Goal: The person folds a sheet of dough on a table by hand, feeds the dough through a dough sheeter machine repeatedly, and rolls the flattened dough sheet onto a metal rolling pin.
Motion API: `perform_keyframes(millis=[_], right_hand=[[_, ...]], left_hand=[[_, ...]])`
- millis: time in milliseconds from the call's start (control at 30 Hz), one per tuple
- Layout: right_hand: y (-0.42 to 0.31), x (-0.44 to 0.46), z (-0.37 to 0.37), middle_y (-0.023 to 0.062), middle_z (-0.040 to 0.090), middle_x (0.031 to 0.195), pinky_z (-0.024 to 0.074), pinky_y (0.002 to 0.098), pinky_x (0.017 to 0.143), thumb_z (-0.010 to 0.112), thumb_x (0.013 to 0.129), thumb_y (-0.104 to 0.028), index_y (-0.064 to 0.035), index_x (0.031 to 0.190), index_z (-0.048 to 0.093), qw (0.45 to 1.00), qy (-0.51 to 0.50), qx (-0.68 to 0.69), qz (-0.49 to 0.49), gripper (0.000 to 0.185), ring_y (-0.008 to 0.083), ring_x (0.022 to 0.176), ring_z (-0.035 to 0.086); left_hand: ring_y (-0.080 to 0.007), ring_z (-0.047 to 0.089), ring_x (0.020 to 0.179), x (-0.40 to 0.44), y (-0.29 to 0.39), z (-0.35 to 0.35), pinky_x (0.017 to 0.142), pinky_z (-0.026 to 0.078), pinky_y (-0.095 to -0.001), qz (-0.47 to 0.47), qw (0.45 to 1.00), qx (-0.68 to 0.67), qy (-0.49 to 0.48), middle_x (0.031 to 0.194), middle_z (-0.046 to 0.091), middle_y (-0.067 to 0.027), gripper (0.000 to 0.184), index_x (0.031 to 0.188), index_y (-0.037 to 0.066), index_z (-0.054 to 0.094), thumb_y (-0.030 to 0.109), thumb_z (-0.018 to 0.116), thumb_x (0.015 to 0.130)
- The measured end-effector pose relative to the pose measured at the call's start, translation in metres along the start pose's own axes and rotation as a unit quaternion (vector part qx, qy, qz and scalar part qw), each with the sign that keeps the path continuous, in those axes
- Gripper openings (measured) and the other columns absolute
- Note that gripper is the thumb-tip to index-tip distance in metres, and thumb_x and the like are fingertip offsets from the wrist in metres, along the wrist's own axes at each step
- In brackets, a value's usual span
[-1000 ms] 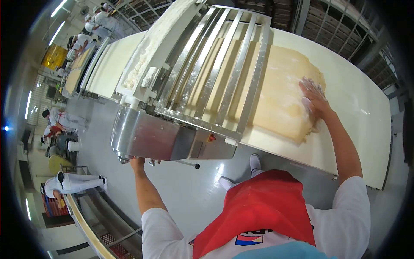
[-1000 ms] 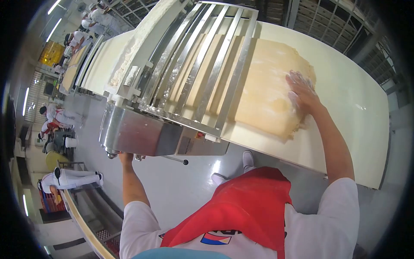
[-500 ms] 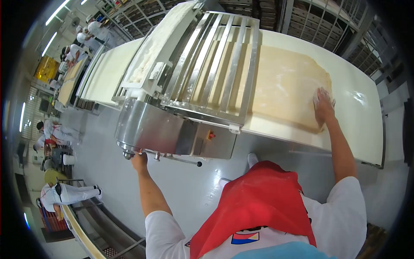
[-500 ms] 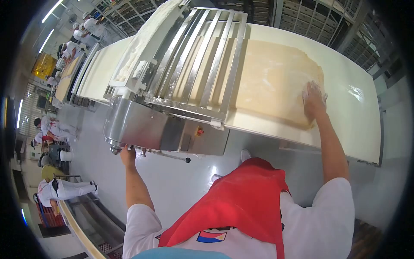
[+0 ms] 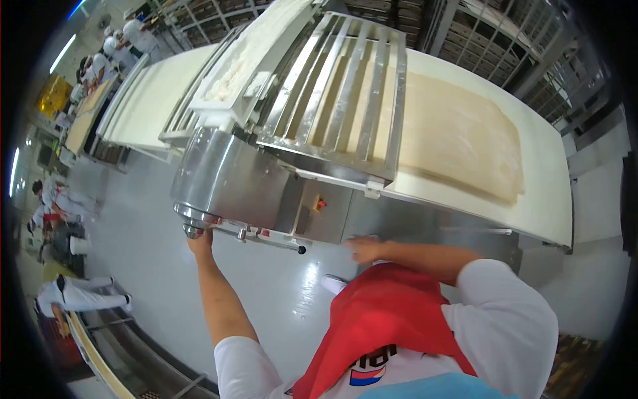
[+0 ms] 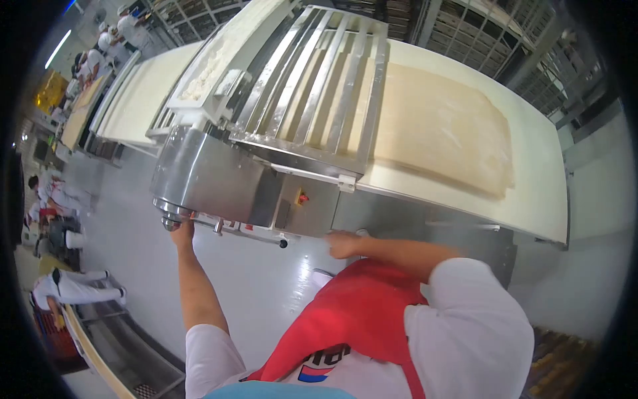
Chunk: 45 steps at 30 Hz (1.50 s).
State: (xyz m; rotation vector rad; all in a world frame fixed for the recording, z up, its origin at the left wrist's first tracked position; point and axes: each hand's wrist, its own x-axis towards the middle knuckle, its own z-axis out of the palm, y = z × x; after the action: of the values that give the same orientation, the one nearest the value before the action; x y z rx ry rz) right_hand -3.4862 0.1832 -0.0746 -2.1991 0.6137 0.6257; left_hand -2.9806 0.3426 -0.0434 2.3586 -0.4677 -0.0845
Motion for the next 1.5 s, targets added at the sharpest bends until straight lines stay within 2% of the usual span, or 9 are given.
perform_keyframes(millis=[333, 467, 567, 733, 833, 967, 1067, 1300, 1500], right_hand=[[-0.101, 0.195, 0.086, 0.0262, 0.048, 0.137, 0.0383, 0.043, 0.108, 0.062, 0.083, -0.029, 0.0008, 0.135, 0.046, 0.984, 0.071, 0.155, 0.055, 0.062, 0.0365, 0.129, 0.047], [-0.099, 0.207, 0.087, 0.028, 0.062, 0.116, 0.0459, 0.0425, 0.099, 0.058, 0.082, -0.02, 0.0003, 0.115, 0.063, 0.975, 0.128, 0.158, 0.091, 0.04, 0.0365, 0.112, 0.06], [-0.12, 0.175, 0.046, 0.0262, 0.064, 0.113, 0.0459, 0.0437, 0.098, 0.059, 0.083, -0.022, -0.0002, 0.112, 0.064, 0.939, -0.017, 0.283, 0.194, 0.037, 0.0376, 0.111, 0.06], [-0.138, 0.159, 0.031, 0.026, 0.067, 0.092, 0.0586, 0.0431, 0.065, 0.055, 0.087, -0.027, 0.0051, 0.102, 0.066, 0.978, 0.189, 0.029, -0.078, 0.037, 0.0338, 0.072, 0.07], [-0.176, 0.128, -0.013, 0.022, 0.068, 0.087, 0.0563, 0.0401, 0.05, 0.057, 0.089, -0.035, 0.004, 0.11, 0.063, 0.985, 0.054, 0.157, 0.054, 0.044, 0.0309, 0.059, 0.068], [-0.157, 0.082, -0.028, 0.0222, 0.066, 0.105, 0.0568, 0.0384, 0.062, 0.059, 0.091, -0.03, -0.0023, 0.138, 0.047, 0.97, -0.025, 0.243, -0.007, 0.056, 0.0275, 0.075, 0.069], [-0.063, 0.11, 0.024, 0.0198, 0.063, 0.118, 0.0526, 0.0391, 0.085, 0.061, 0.091, -0.033, -0.0043, 0.135, 0.051, 0.958, 0.171, 0.064, -0.222, 0.054, 0.0266, 0.093, 0.066], [-0.015, -0.103, -0.093, 0.0156, 0.069, 0.108, 0.0505, 0.0381, 0.086, 0.06, 0.089, -0.034, -0.0044, 0.133, 0.054, 0.972, -0.007, 0.235, -0.031, 0.054, 0.0286, 0.095, 0.066], [0.03, -0.186, -0.12, 0.0117, 0.07, 0.109, 0.0507, 0.0384, 0.086, 0.056, 0.084, -0.018, -0.0045, 0.13, 0.057, 0.969, 0.123, 0.139, -0.164, 0.048, 0.0327, 0.097, 0.065]], left_hand=[[-0.0321, 0.067, 0.093, 0.051, -0.124, 0.042, 0.079, 0.054, -0.0412, 0.065, 0.994, -0.077, 0.035, 0.099, 0.068, -0.0115, 0.06, 0.105, 0.008, 0.061, 0.033, 0.087, 0.058], [-0.0348, 0.067, 0.092, 0.007, -0.046, 0.013, 0.075, 0.053, -0.0441, 0.026, 0.998, 0.01, 0.052, 0.096, 0.068, -0.0139, 0.054, 0.101, 0.007, 0.062, 0.032, 0.085, 0.058], [-0.0376, 0.066, 0.092, -0.014, 0.033, -0.026, 0.075, 0.053, -0.0451, 0.04, 0.994, 0.101, -0.017, 0.093, 0.069, -0.0163, 0.047, 0.096, 0.006, 0.066, 0.033, 0.083, 0.062], [-0.0389, 0.066, 0.093, -0.027, 0.054, -0.037, 0.077, 0.053, -0.0475, 0.009, 0.985, 0.152, -0.085, 0.097, 0.07, -0.0163, 0.038, 0.1, 0.01, 0.069, 0.034, 0.076, 0.071], [-0.0397, 0.066, 0.094, -0.044, 0.066, -0.031, 0.08, 0.052, -0.0484, -0.018, 0.983, 0.158, -0.088, 0.1, 0.07, -0.0188, 0.037, 0.103, 0.01, 0.071, 0.035, 0.071, 0.075], [-0.0407, 0.066, 0.095, -0.047, 0.028, 0.0, 0.082, 0.052, -0.0481, 0.058, 0.982, 0.141, -0.112, 0.1, 0.069, -0.0217, 0.04, 0.1, 0.006, 0.072, 0.038, 0.068, 0.077], [-0.0418, 0.066, 0.095, -0.066, 0.044, -0.002, 0.082, 0.051, -0.0483, 0.04, 0.974, 0.176, -0.136, 0.096, 0.07, -0.022, 0.039, 0.097, 0.005, 0.072, 0.038, 0.068, 0.078], [-0.0429, 0.066, 0.089, -0.071, 0.052, -0.001, 0.077, 0.051, -0.0495, 0.094, 0.975, 0.173, -0.101, 0.09, 0.07, -0.0203, 0.04, 0.092, 0.005, 0.07, 0.043, 0.069, 0.081], [-0.0369, 0.067, 0.089, -0.082, 0.057, 0.014, 0.077, 0.051, -0.0466, 0.07, 0.992, 0.103, -0.003, 0.094, 0.071, -0.0148, 0.034, 0.097, 0.008, 0.067, 0.023, 0.08, 0.069]])
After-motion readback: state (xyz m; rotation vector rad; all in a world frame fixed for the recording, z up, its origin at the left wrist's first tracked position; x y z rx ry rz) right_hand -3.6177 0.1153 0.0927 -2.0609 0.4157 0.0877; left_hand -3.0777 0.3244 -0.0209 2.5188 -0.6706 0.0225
